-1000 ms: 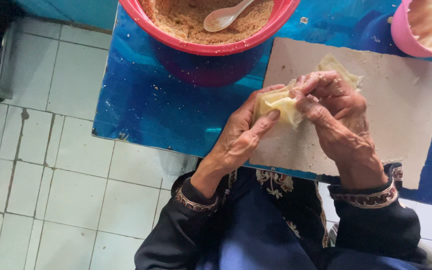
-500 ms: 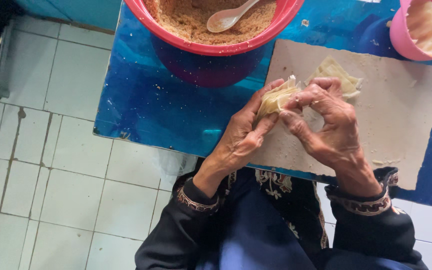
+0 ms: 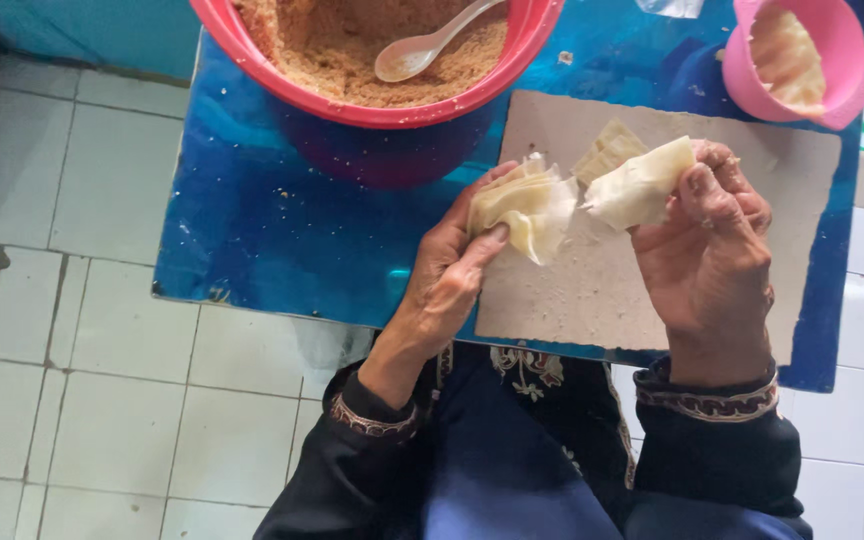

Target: The person sits at a low table folding thin square wrappers in half into triangles and stacking the folded pieces on a board. They then spoon brown filling from a red bowl onto a wrapper and fold the wrapper over the filling, adding finished pieces to the stack.

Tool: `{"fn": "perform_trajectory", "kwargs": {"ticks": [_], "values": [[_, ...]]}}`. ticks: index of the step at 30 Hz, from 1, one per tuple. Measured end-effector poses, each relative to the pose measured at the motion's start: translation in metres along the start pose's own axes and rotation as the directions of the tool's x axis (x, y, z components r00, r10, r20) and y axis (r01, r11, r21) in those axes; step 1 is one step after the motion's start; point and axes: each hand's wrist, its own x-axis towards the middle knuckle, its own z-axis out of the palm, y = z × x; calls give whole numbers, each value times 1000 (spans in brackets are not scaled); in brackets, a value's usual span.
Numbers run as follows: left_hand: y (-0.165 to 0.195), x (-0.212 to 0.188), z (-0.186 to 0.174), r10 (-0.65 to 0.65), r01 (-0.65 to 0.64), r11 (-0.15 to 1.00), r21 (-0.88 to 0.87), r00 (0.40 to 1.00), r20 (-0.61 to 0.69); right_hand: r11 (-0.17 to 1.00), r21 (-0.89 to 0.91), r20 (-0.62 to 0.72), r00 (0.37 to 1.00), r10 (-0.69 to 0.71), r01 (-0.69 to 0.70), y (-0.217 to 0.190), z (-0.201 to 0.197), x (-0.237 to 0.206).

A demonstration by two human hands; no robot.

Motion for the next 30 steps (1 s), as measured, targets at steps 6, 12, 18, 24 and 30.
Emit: {"fn": "perform_trajectory", "kwargs": {"ticks": [6,12,18,24,30], "values": [[7,-1,5,-165,160,985,-59,981,-100,999,-25,-101,994,32,-35,-24,-10,-21],[11,1,9,-147,135,971,-199,988,-47,985,-124,-59,992,112,-119,-34,-32,-36],[12,2,9,-151,139,973,-185,987,-51,982,-97,-210,968,137,-161,-45,-49,-43],[9,4,9,-143,133,974,-183,989,-47,897,-395,-297,952,80,-199,-49,-49,-43],[5,5,6,-136,125,977,-172,989,-55,289,-931,-246,968,-40,-225,-46,-47,-41]]}}
